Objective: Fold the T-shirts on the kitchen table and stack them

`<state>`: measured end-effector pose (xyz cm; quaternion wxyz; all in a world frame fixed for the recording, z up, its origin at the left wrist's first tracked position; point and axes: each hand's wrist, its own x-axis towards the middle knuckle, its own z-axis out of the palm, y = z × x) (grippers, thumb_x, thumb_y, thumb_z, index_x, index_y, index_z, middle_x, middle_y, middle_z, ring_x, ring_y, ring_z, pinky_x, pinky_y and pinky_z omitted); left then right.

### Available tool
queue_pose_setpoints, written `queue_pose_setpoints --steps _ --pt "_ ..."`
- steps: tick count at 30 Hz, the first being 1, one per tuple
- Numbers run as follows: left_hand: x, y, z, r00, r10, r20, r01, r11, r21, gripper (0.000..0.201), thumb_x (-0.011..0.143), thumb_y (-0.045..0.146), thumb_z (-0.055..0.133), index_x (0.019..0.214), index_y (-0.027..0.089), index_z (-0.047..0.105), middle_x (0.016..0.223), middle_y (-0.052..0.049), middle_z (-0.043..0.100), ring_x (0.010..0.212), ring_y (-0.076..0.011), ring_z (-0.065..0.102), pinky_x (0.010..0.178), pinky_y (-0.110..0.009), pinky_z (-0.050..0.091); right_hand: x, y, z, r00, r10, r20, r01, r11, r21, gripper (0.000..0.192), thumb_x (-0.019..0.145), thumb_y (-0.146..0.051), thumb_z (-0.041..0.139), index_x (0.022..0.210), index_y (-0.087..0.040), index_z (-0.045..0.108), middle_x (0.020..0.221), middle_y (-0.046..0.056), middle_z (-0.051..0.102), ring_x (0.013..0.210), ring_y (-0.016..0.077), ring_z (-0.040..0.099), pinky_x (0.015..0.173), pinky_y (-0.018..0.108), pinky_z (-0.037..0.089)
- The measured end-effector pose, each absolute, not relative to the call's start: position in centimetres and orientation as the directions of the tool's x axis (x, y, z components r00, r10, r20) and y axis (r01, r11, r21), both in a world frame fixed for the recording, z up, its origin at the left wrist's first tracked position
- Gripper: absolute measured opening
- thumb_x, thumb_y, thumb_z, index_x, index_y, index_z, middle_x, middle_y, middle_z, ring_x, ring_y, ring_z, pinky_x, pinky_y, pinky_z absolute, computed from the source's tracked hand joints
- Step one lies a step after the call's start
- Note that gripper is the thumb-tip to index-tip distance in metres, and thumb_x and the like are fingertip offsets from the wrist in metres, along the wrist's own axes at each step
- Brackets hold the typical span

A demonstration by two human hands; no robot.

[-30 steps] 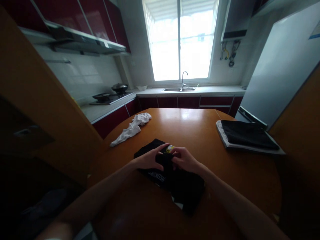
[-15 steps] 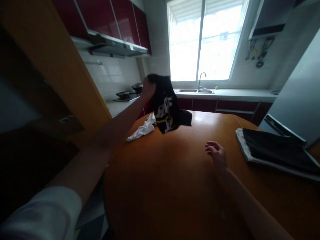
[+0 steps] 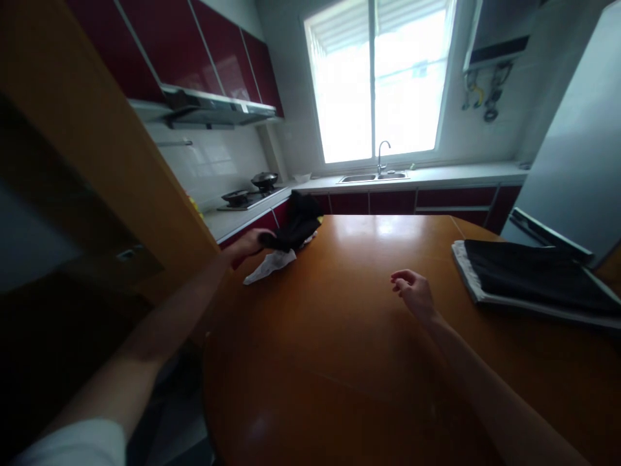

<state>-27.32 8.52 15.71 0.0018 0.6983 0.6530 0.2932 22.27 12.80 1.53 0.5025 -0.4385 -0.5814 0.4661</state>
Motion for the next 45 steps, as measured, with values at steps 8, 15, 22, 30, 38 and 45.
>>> queue_pose_setpoints --steps 8,15,22,30,38,45 --pt "-26.3 4.0 4.8 -0.293 0.931 0.218 0.949 0.255 0.186 0.05 0.092 0.04 0.052 0.138 0.022 0.062 0.152 -0.014 0.049 0.142 -0.0364 0.041 0.113 -0.053 0.036 24.7 15.1 2.1 -0.033 0.965 0.26 0.215 0.261 -0.941 0.024 0.07 -0.03 0.055 0.083 -0.016 0.069 0.08 0.009 0.071 0.067 0.0201 0.066 0.056 0.029 0.048" --pt "-26.8 8.7 0.4 -0.497 0.851 0.17 0.864 0.467 0.188 0.062 0.09 0.055 0.05 0.147 0.028 0.052 0.162 -0.016 0.032 0.147 -0.0498 0.024 0.104 -0.081 0.023 30.6 17.8 2.3 0.224 0.807 0.546 0.774 0.193 -0.602 0.029 0.083 -0.02 0.048 0.099 -0.016 0.072 0.105 0.015 0.071 0.101 0.0277 0.062 0.089 0.038 0.045" --pt "-25.6 9.5 1.1 -0.265 0.684 0.679 0.96 0.249 0.124 0.044 0.092 0.033 0.046 0.133 0.021 0.058 0.147 -0.014 0.053 0.137 -0.0345 0.045 0.11 -0.066 0.032 35.6 18.8 1.1 0.448 0.794 0.411 0.862 -0.262 -0.433 0.025 0.089 -0.028 0.057 0.104 -0.014 0.072 0.115 0.02 0.065 0.116 0.0358 0.051 0.096 0.051 0.033" --pt "-12.1 8.2 0.8 0.109 0.739 0.665 0.9 -0.357 0.25 0.032 0.093 0.035 0.044 0.113 0.022 0.064 0.124 -0.009 0.067 0.122 -0.0268 0.061 0.11 -0.045 0.043 32.0 17.5 4.2 0.316 0.781 0.538 0.805 0.079 -0.589 0.022 0.094 -0.028 0.05 0.098 -0.015 0.068 0.105 0.015 0.068 0.1 0.0265 0.06 0.084 0.035 0.042" --pt "-5.3 6.5 -0.5 0.077 0.867 0.492 0.749 -0.375 0.546 0.04 0.098 0.038 0.043 0.132 0.022 0.059 0.133 -0.009 0.064 0.127 -0.0255 0.058 0.11 -0.042 0.044 24.3 14.0 2.3 -0.391 0.89 0.234 0.52 0.423 -0.742 0.032 0.095 -0.041 0.055 0.083 -0.018 0.074 0.08 0.007 0.072 0.076 0.0202 0.065 0.07 0.03 0.048" --pt "-6.5 6.4 -1.0 0.228 0.879 0.418 0.754 -0.431 0.495 0.026 0.095 0.034 0.056 0.112 0.022 0.073 0.114 -0.009 0.069 0.111 -0.0262 0.063 0.103 -0.044 0.049 22.1 13.1 -0.9 -0.402 0.854 0.33 0.64 0.52 -0.566 0.02 0.093 -0.03 0.062 0.103 -0.019 0.076 0.109 0.012 0.069 0.107 0.0253 0.063 0.096 0.036 0.047"
